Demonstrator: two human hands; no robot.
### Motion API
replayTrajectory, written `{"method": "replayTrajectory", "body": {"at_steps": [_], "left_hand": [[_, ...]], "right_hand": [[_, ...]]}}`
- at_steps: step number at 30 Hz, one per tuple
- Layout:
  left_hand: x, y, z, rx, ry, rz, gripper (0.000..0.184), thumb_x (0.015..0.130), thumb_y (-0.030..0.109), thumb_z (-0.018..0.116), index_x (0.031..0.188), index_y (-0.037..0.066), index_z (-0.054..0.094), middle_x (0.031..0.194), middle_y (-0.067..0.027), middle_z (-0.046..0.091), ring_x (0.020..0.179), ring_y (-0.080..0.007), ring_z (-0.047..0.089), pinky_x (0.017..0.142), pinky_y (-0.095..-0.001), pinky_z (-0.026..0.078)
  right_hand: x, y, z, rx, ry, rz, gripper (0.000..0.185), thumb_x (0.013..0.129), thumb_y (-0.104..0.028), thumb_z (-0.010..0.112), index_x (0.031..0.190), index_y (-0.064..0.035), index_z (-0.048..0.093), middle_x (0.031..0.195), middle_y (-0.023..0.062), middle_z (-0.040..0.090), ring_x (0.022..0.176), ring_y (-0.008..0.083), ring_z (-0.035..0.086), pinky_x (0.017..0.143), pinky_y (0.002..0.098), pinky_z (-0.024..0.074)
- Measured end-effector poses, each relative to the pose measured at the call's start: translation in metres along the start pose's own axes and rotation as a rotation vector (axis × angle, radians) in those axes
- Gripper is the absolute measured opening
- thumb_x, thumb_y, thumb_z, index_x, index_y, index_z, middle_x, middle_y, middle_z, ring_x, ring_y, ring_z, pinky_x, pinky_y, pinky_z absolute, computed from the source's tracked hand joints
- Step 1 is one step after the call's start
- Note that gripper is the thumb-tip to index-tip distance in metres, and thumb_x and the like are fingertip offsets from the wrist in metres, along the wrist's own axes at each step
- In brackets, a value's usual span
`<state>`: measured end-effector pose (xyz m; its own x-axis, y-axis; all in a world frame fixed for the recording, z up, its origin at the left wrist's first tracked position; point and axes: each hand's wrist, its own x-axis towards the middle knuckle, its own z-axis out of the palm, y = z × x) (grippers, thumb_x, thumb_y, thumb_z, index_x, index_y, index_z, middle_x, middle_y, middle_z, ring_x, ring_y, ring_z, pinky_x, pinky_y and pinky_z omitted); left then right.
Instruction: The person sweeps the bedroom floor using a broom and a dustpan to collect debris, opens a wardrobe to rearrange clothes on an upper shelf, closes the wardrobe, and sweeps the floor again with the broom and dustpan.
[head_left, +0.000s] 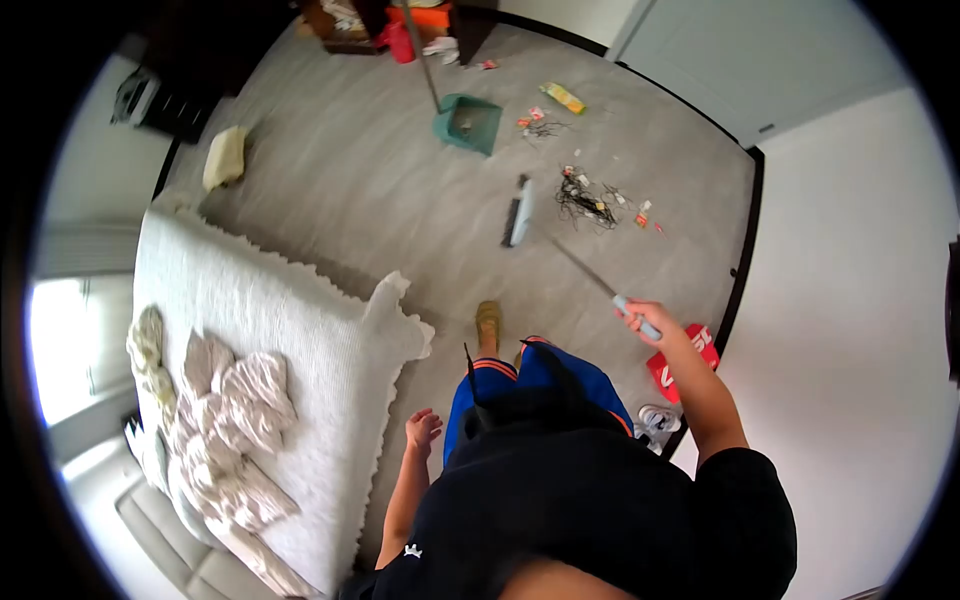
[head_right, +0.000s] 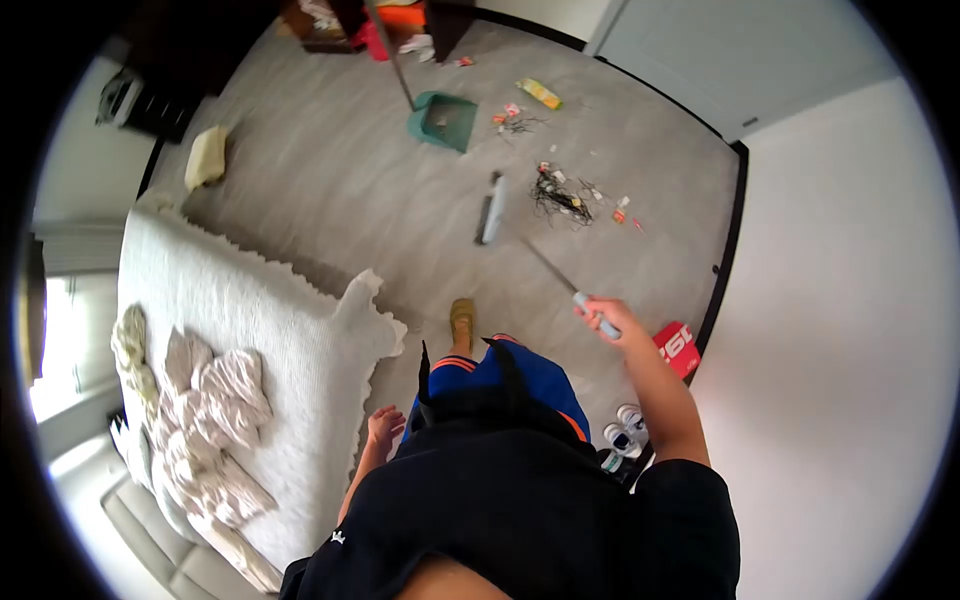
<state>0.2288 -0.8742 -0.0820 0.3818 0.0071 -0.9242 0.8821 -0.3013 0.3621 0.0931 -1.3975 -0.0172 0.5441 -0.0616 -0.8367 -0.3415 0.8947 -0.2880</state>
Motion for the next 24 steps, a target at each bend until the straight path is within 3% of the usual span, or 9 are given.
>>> {"method": "replayTrajectory", "body": {"at_steps": [5, 6, 11, 13, 15, 17, 20, 24], "left_hand": [[0.034, 0.069, -0.005, 0.161, -0.074, 0.058, 0.029, 0.073, 0.01, 0.049, 0.101, 0.002, 0.049, 0.077, -0.0062, 0.057, 0.066, -0.0147, 0.056, 0.055, -0.0265, 0.045], [0.041, 0.077, -0.006, 0.176, -0.1, 0.071, 0.029, 0.073, 0.01, 0.049, 0.101, 0.002, 0.049, 0.078, -0.0063, 0.057, 0.066, -0.0145, 0.056, 0.055, -0.0264, 0.045], [0.047, 0.109, 0.008, 0.228, -0.132, 0.09, 0.029, 0.074, 0.009, 0.049, 0.102, 0.003, 0.048, 0.08, -0.0065, 0.057, 0.067, -0.0142, 0.057, 0.055, -0.0259, 0.045], [0.046, 0.112, 0.015, 0.249, -0.139, 0.073, 0.029, 0.074, 0.009, 0.049, 0.103, 0.003, 0.048, 0.08, -0.0067, 0.057, 0.067, -0.0147, 0.057, 0.056, -0.026, 0.045], [0.04, 0.111, 0.021, 0.27, -0.128, 0.055, 0.029, 0.074, 0.01, 0.049, 0.103, 0.003, 0.048, 0.08, -0.0069, 0.057, 0.067, -0.0151, 0.057, 0.056, -0.0262, 0.045], [0.033, 0.11, 0.027, 0.29, -0.103, 0.043, 0.029, 0.075, 0.01, 0.05, 0.103, 0.003, 0.048, 0.08, -0.0071, 0.057, 0.067, -0.0154, 0.057, 0.056, -0.0264, 0.045], [0.029, 0.106, 0.03, 0.292, -0.115, -0.011, 0.029, 0.075, 0.011, 0.05, 0.103, 0.004, 0.047, 0.08, -0.007, 0.057, 0.066, -0.0155, 0.057, 0.055, -0.0262, 0.045], [0.029, 0.119, 0.046, 0.385, -0.132, -0.029, 0.029, 0.075, 0.011, 0.05, 0.102, 0.003, 0.047, 0.079, -0.0068, 0.056, 0.064, -0.0155, 0.056, 0.055, -0.0271, 0.045]], "right_hand": [[0.038, 0.045, 0.028, -0.041, 0.034, 0.153, 0.027, 0.078, -0.001, 0.049, 0.102, 0.0073, 0.045, 0.08, 0.0124, 0.051, 0.053, 0.0069, 0.045, 0.041, 0.0149, 0.0366], [0.041, 0.046, 0.027, -0.066, 0.07, 0.192, 0.024, 0.075, -0.003, 0.054, 0.096, 0.0081, 0.049, 0.072, 0.0125, 0.053, 0.049, 0.0084, 0.046, 0.039, 0.0166, 0.0378], [0.033, -0.001, -0.013, -0.691, 0.314, 0.051, 0.016, 0.066, -0.003, 0.062, 0.079, 0.0046, 0.056, 0.058, 0.0106, 0.055, 0.042, 0.0125, 0.049, 0.035, 0.0252, 0.0387], [0.036, -0.029, -0.023, -0.629, 0.362, -0.01, 0.011, 0.067, -0.003, 0.061, 0.075, 0.0037, 0.058, 0.057, 0.0096, 0.056, 0.041, 0.0139, 0.05, 0.035, 0.0277, 0.0396], [0.047, -0.061, -0.024, -0.877, 0.463, -0.058, 0.007, 0.065, -0.003, 0.062, 0.066, 0.0029, 0.059, 0.054, 0.0093, 0.056, 0.041, 0.0152, 0.051, 0.036, 0.0285, 0.0402], [0.065, -0.088, -0.038, -1.01, 0.389, -0.14, 0.01, 0.065, -0.006, 0.062, 0.06, 0.002, 0.058, 0.051, 0.0092, 0.056, 0.041, 0.0155, 0.052, 0.038, 0.0282, 0.0409], [0.065, -0.115, -0.03, -1.067, 0.449, -0.159, 0.007, 0.067, -0.003, 0.058, 0.068, 0.0039, 0.056, 0.052, 0.0089, 0.053, 0.04, 0.0141, 0.049, 0.035, 0.0265, 0.0393], [0.044, -0.105, -0.048, -1.09, 0.486, -0.242, 0.005, 0.064, -0.001, 0.059, 0.067, 0.0016, 0.056, 0.052, 0.0091, 0.053, 0.04, 0.0151, 0.05, 0.037, 0.027, 0.0407]]}}
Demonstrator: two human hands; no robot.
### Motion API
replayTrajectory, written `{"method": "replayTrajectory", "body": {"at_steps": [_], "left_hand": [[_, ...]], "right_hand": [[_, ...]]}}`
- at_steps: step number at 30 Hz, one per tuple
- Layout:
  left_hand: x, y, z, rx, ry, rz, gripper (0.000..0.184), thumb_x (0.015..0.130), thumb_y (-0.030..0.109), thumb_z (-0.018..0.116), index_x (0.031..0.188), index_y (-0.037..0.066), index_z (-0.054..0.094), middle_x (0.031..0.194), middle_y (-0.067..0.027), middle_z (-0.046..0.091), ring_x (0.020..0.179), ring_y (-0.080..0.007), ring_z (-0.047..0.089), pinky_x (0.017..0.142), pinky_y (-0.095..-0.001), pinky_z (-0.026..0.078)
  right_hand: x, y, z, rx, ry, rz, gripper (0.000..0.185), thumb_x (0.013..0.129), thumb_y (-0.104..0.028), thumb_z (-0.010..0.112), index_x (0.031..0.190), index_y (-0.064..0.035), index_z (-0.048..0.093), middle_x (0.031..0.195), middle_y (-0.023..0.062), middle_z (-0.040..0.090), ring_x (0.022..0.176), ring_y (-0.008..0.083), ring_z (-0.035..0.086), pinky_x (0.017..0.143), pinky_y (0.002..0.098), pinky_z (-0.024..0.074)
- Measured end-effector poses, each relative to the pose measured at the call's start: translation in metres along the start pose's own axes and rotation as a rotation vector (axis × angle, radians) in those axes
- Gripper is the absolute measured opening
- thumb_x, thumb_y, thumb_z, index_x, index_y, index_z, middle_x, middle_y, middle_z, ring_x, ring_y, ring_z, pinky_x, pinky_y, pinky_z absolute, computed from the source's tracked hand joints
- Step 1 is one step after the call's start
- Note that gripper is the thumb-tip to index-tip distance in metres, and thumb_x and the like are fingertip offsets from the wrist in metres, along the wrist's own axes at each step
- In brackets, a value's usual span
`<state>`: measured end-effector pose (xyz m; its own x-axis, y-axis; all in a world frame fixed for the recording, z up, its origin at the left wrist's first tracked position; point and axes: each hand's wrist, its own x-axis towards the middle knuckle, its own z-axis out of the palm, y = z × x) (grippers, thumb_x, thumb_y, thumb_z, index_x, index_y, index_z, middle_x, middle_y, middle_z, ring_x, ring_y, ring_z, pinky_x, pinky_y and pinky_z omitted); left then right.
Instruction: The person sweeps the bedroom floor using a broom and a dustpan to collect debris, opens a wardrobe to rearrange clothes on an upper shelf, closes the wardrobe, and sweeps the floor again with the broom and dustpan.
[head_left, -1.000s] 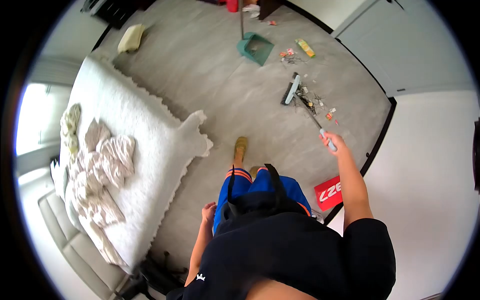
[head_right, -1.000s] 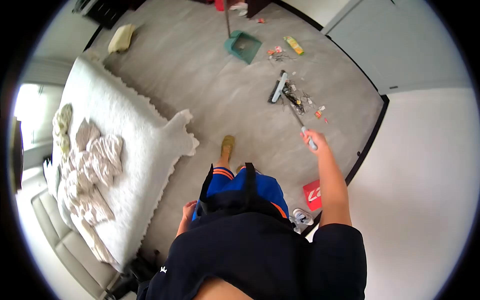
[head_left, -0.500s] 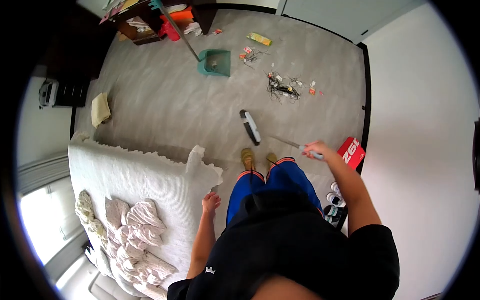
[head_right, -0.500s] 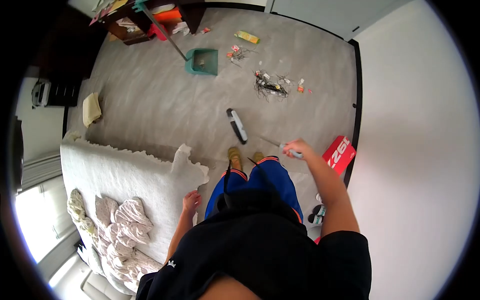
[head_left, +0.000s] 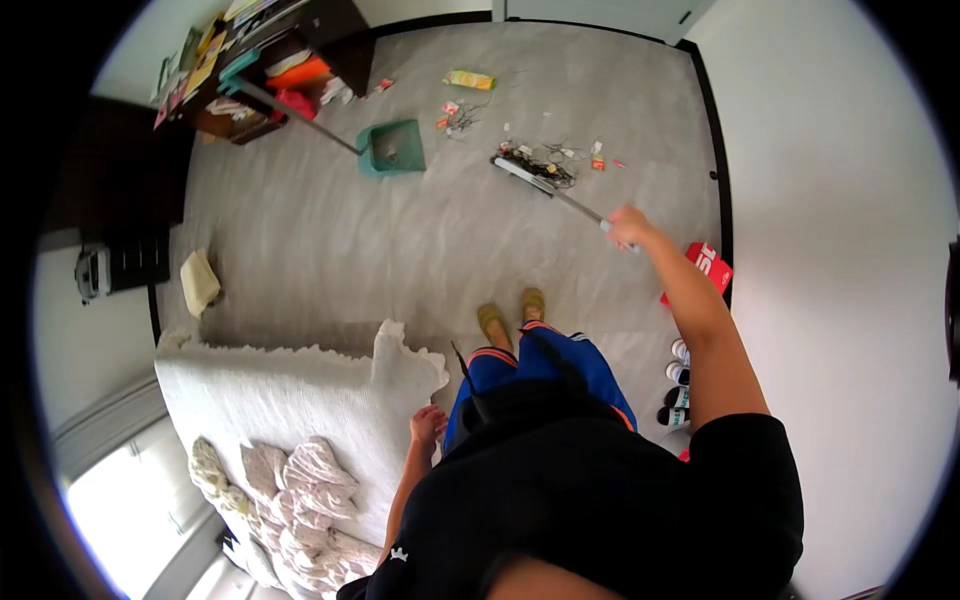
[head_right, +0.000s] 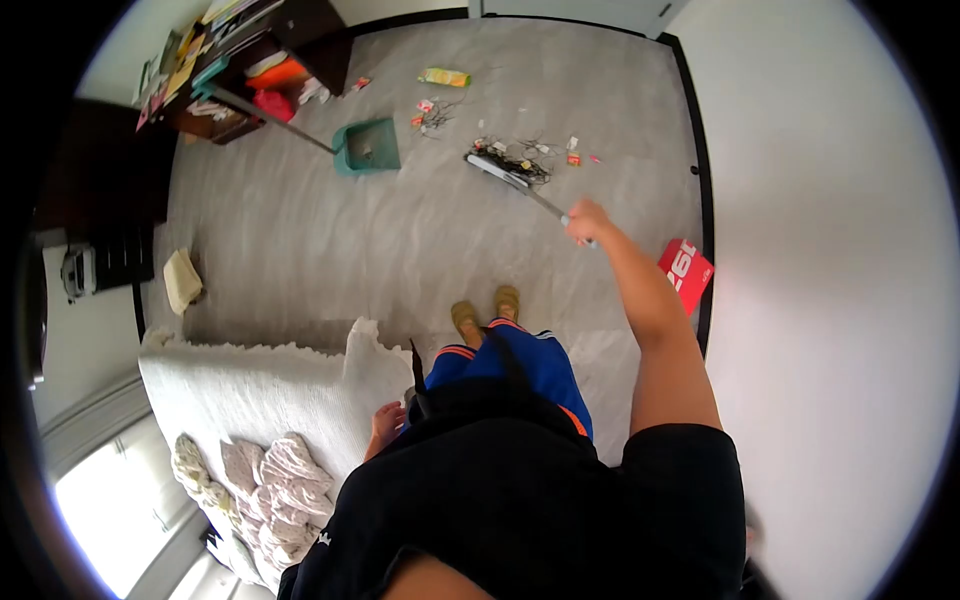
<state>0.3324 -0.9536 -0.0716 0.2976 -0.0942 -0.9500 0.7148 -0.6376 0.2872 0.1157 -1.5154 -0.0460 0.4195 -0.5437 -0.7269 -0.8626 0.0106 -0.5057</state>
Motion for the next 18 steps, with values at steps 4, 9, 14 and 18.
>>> {"method": "replayTrajectory", "body": {"at_steps": [4, 9, 14, 18], "left_hand": [[0.01, 0.039, 0.018, 0.124, -0.005, -0.011, 0.028, 0.075, 0.01, 0.05, 0.103, 0.003, 0.047, 0.078, -0.0069, 0.056, 0.064, -0.0157, 0.056, 0.054, -0.0284, 0.045], [0.036, 0.099, 0.052, 0.294, -0.066, 0.079, 0.029, 0.076, 0.01, 0.048, 0.104, 0.004, 0.047, 0.079, -0.0067, 0.056, 0.067, -0.0155, 0.056, 0.056, -0.0297, 0.045], [0.056, 0.163, 0.104, 0.512, -0.193, 0.123, 0.029, 0.076, 0.014, 0.05, 0.104, 0.006, 0.049, 0.078, -0.0031, 0.056, 0.068, -0.0125, 0.054, 0.058, -0.0278, 0.042], [0.085, 0.212, 0.143, 0.787, -0.256, 0.171, 0.029, 0.075, 0.015, 0.052, 0.102, 0.006, 0.051, 0.075, -0.0005, 0.055, 0.065, -0.0092, 0.049, 0.055, -0.0243, 0.038]], "right_hand": [[-0.07, 0.054, 0.018, -0.155, 0.083, -0.116, 0.016, 0.062, 0.001, 0.057, 0.078, -0.0005, 0.054, 0.054, 0.0101, 0.054, 0.042, 0.0157, 0.052, 0.039, 0.0286, 0.0417], [-0.216, 0.103, 0.043, 0.435, 0.067, 0.239, 0.052, 0.065, -0.004, 0.058, 0.112, -0.0051, 0.037, 0.065, 0.0106, 0.054, 0.049, 0.0163, 0.052, 0.042, 0.0296, 0.0419], [-0.318, 0.084, 0.078, 1.239, 0.019, 0.531, 0.047, 0.07, 0.003, 0.056, 0.112, -0.0055, 0.038, 0.063, 0.0068, 0.047, 0.045, 0.0114, 0.045, 0.039, 0.024, 0.0383], [-0.3, 0.073, 0.117, 2.093, 0.076, 0.822, 0.014, 0.073, 0.005, 0.049, 0.083, -0.0029, 0.042, 0.057, 0.0045, 0.041, 0.044, 0.0107, 0.044, 0.039, 0.0223, 0.038]]}}
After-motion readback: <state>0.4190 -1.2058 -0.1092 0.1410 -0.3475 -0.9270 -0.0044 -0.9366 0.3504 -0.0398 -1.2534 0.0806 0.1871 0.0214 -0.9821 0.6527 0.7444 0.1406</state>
